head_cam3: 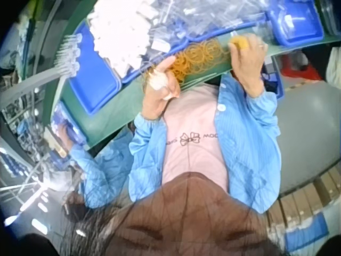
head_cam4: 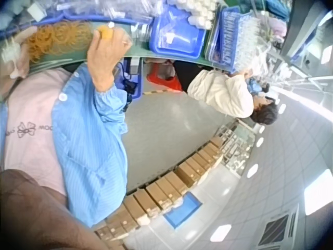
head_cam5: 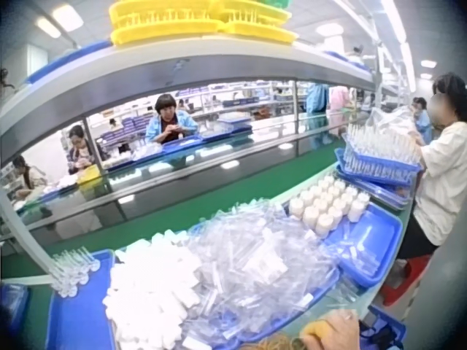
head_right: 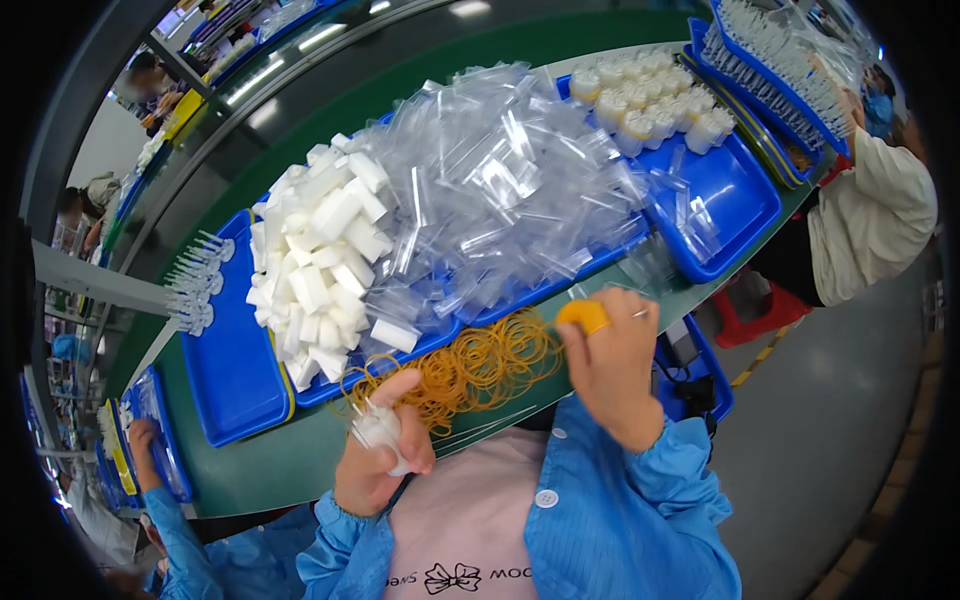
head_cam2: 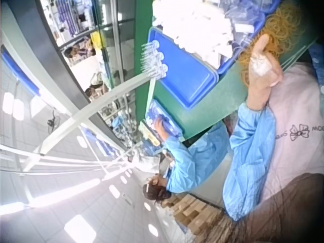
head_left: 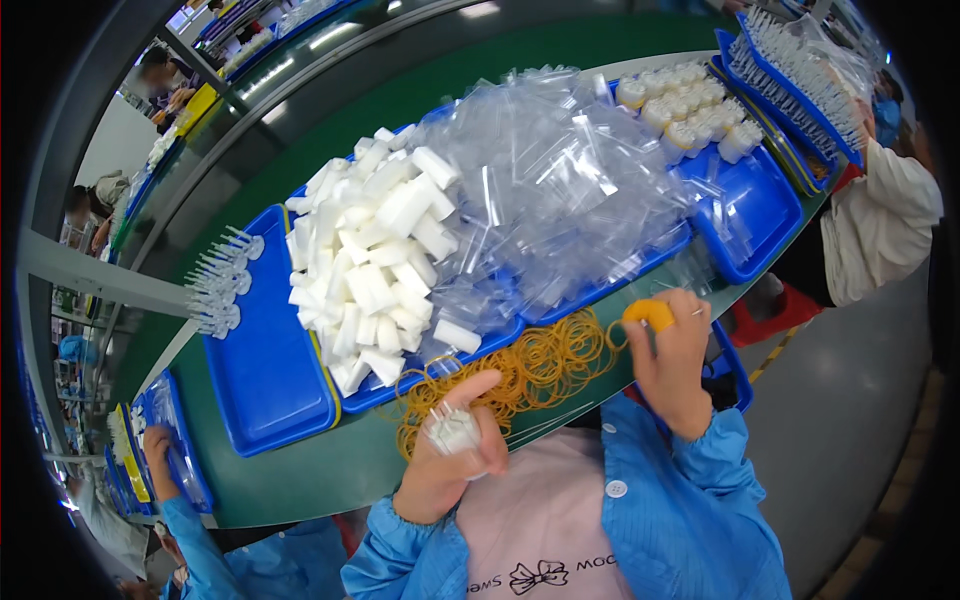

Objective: The person assembles small white cylindrical components by inserting them into clear plastic tubes and securing them with yellow rubber bands. The person uses a yellow-handled tool to assist in the assembly process and places the finished units into a blue tray.

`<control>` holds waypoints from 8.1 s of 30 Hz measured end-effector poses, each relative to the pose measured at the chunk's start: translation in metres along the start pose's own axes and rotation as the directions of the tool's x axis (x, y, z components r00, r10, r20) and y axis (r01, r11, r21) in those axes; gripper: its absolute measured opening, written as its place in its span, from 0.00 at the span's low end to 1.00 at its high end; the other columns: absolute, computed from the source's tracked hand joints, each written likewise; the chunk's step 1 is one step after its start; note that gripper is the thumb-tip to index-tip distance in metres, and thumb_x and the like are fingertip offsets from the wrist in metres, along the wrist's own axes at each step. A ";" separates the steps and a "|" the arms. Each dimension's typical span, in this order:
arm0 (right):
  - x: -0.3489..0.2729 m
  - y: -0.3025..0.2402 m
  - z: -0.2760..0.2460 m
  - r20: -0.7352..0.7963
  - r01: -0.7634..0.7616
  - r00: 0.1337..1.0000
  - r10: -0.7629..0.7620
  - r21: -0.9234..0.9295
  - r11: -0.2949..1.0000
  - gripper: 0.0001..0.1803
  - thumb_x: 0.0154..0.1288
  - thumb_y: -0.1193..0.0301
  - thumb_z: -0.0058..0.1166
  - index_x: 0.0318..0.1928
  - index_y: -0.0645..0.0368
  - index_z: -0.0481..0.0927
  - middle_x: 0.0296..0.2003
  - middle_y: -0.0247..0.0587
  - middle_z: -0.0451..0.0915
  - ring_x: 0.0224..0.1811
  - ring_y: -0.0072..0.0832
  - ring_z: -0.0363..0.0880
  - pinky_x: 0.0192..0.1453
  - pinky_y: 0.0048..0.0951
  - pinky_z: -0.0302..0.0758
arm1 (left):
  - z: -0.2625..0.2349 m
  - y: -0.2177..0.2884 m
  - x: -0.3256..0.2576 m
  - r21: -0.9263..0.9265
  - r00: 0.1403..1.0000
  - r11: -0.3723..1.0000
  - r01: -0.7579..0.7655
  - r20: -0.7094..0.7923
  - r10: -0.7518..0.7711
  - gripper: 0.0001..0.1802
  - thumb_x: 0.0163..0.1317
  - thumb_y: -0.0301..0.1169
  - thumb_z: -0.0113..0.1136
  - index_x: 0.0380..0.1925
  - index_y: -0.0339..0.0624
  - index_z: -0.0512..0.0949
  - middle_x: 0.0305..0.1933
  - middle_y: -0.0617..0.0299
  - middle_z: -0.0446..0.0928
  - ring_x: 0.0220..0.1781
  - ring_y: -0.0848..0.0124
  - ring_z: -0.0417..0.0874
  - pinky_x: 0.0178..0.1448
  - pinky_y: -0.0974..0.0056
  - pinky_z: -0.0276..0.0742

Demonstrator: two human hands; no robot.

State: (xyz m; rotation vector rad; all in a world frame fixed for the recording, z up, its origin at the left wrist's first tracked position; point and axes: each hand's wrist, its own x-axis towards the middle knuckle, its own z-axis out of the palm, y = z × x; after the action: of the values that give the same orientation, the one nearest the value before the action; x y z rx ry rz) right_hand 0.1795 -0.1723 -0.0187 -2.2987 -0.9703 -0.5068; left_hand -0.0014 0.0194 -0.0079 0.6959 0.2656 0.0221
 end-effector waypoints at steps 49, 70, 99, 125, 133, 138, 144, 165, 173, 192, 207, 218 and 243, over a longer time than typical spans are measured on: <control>-0.007 -0.082 0.005 0.277 0.181 0.837 -0.472 0.673 0.717 0.10 0.62 0.70 0.53 0.40 0.64 0.74 0.42 0.43 0.73 0.39 0.32 0.76 0.40 0.29 0.75 | 0.022 -0.011 0.010 0.957 0.945 0.063 -0.284 0.268 0.188 0.49 0.38 0.26 0.71 0.64 0.39 0.58 0.36 0.59 0.74 0.34 0.70 0.77 0.44 0.69 0.74; -0.009 -0.071 -0.019 0.514 -0.750 0.662 -0.546 0.450 -0.485 0.14 0.65 0.68 0.52 0.47 0.64 0.76 0.33 0.39 0.77 0.44 0.27 0.75 0.60 0.35 0.69 | 0.037 0.009 -0.012 0.195 0.774 0.755 -0.626 0.267 0.573 0.17 0.50 0.14 0.57 0.33 0.50 0.68 0.46 0.57 0.66 0.30 0.70 0.70 0.31 0.69 0.72; -0.026 -0.046 0.010 0.602 0.198 0.724 -0.337 0.286 0.937 0.06 0.49 0.71 0.57 0.29 0.57 0.77 0.34 0.41 0.71 0.40 0.37 0.74 0.43 0.39 0.67 | 0.001 0.033 -0.020 -0.143 0.884 0.901 -0.410 -0.304 0.354 0.35 0.68 0.58 0.36 0.66 0.45 0.55 0.41 0.55 0.70 0.33 0.63 0.73 0.33 0.60 0.72; 0.005 -0.061 -0.017 0.535 -0.266 0.832 -0.146 0.615 0.742 0.11 0.53 0.78 0.58 0.39 0.65 0.77 0.27 0.40 0.77 0.27 0.28 0.77 0.32 0.25 0.71 | -0.030 0.028 -0.024 -0.366 0.987 0.917 -0.158 -0.089 0.134 0.43 0.64 0.67 0.23 0.49 0.38 0.70 0.24 0.53 0.74 0.13 0.72 0.68 0.16 0.70 0.63; 0.015 -0.076 -0.029 0.505 -0.518 0.855 0.115 0.835 0.184 0.05 0.59 0.77 0.55 0.34 0.67 0.75 0.30 0.43 0.79 0.34 0.28 0.79 0.42 0.29 0.76 | -0.030 0.014 -0.017 -0.220 0.969 0.952 -0.212 0.076 0.233 0.36 0.66 0.61 0.37 0.56 0.40 0.65 0.39 0.55 0.75 0.22 0.70 0.74 0.27 0.69 0.69; 0.027 -0.072 -0.021 0.428 -0.365 0.904 -0.009 0.781 0.507 0.06 0.58 0.77 0.54 0.36 0.67 0.78 0.32 0.45 0.79 0.31 0.28 0.77 0.36 0.30 0.74 | -0.006 0.018 -0.011 -0.130 0.990 0.988 -0.088 -0.121 0.072 0.35 0.69 0.59 0.29 0.57 0.40 0.64 0.41 0.55 0.73 0.36 0.63 0.75 0.34 0.64 0.71; 0.029 -0.064 -0.009 0.385 0.107 0.881 -0.275 0.403 0.909 0.08 0.53 0.74 0.61 0.34 0.64 0.81 0.30 0.42 0.76 0.29 0.38 0.75 0.32 0.34 0.71 | -0.019 0.018 -0.015 -0.315 0.994 0.946 -0.075 0.056 0.098 0.35 0.70 0.58 0.28 0.58 0.39 0.63 0.41 0.58 0.72 0.39 0.66 0.74 0.32 0.66 0.70; 0.010 -0.043 -0.004 0.684 0.338 0.650 -0.330 0.129 0.932 0.09 0.45 0.70 0.63 0.25 0.58 0.77 0.29 0.38 0.70 0.32 0.36 0.75 0.34 0.39 0.70 | -0.011 0.017 -0.017 -0.245 0.992 0.964 -0.107 -0.085 0.088 0.37 0.68 0.58 0.38 0.62 0.38 0.60 0.44 0.57 0.71 0.38 0.66 0.73 0.41 0.63 0.70; 0.034 -0.081 -0.015 0.327 0.117 0.865 -0.381 0.607 0.786 0.36 0.40 0.61 0.70 0.51 0.63 0.75 0.45 0.45 0.72 0.48 0.45 0.72 0.52 0.42 0.69 | -0.003 0.009 -0.007 -0.263 0.999 0.965 0.005 0.040 0.006 0.33 0.68 0.54 0.43 0.62 0.40 0.62 0.52 0.56 0.73 0.51 0.68 0.76 0.55 0.63 0.73; 0.035 -0.093 -0.008 0.297 0.250 0.846 -0.444 0.515 0.820 0.33 0.35 0.65 0.69 0.49 0.57 0.79 0.49 0.37 0.70 0.53 0.37 0.68 0.63 0.50 0.60 | 0.009 0.011 0.002 0.005 0.997 0.999 0.032 -0.072 -0.031 0.35 0.63 0.46 0.58 0.64 0.40 0.60 0.61 0.64 0.68 0.63 0.73 0.67 0.67 0.64 0.60; 0.036 -0.072 -0.011 0.333 0.252 0.819 -0.467 0.523 0.814 0.38 0.37 0.62 0.69 0.54 0.59 0.74 0.55 0.40 0.69 0.61 0.43 0.64 0.64 0.54 0.58 | 0.014 0.012 0.010 -0.019 0.998 0.998 0.061 0.020 -0.061 0.38 0.65 0.47 0.54 0.67 0.37 0.54 0.62 0.57 0.66 0.63 0.66 0.69 0.66 0.61 0.65; 0.035 -0.078 -0.013 0.315 0.185 0.863 -0.396 0.532 0.826 0.35 0.37 0.61 0.69 0.50 0.58 0.77 0.51 0.38 0.71 0.60 0.41 0.67 0.66 0.53 0.56 | 0.016 0.010 0.005 0.034 0.999 0.999 -0.020 -0.039 0.022 0.39 0.61 0.42 0.61 0.67 0.38 0.55 0.63 0.60 0.66 0.65 0.68 0.67 0.67 0.61 0.62; 0.029 -0.083 -0.001 0.213 0.393 0.838 -0.502 0.401 0.827 0.34 0.37 0.56 0.67 0.47 0.60 0.77 0.46 0.41 0.73 0.55 0.40 0.70 0.65 0.53 0.57 | 0.016 0.000 0.004 0.175 0.995 0.985 -0.007 -0.093 0.024 0.40 0.59 0.53 0.59 0.62 0.37 0.59 0.57 0.58 0.70 0.58 0.68 0.73 0.62 0.61 0.69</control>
State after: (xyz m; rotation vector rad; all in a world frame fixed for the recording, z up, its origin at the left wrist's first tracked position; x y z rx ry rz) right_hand 0.1370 -0.1114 0.0287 -1.8533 -1.6452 -0.1337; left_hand 0.0063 0.0098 0.0034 0.8726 0.3559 0.0470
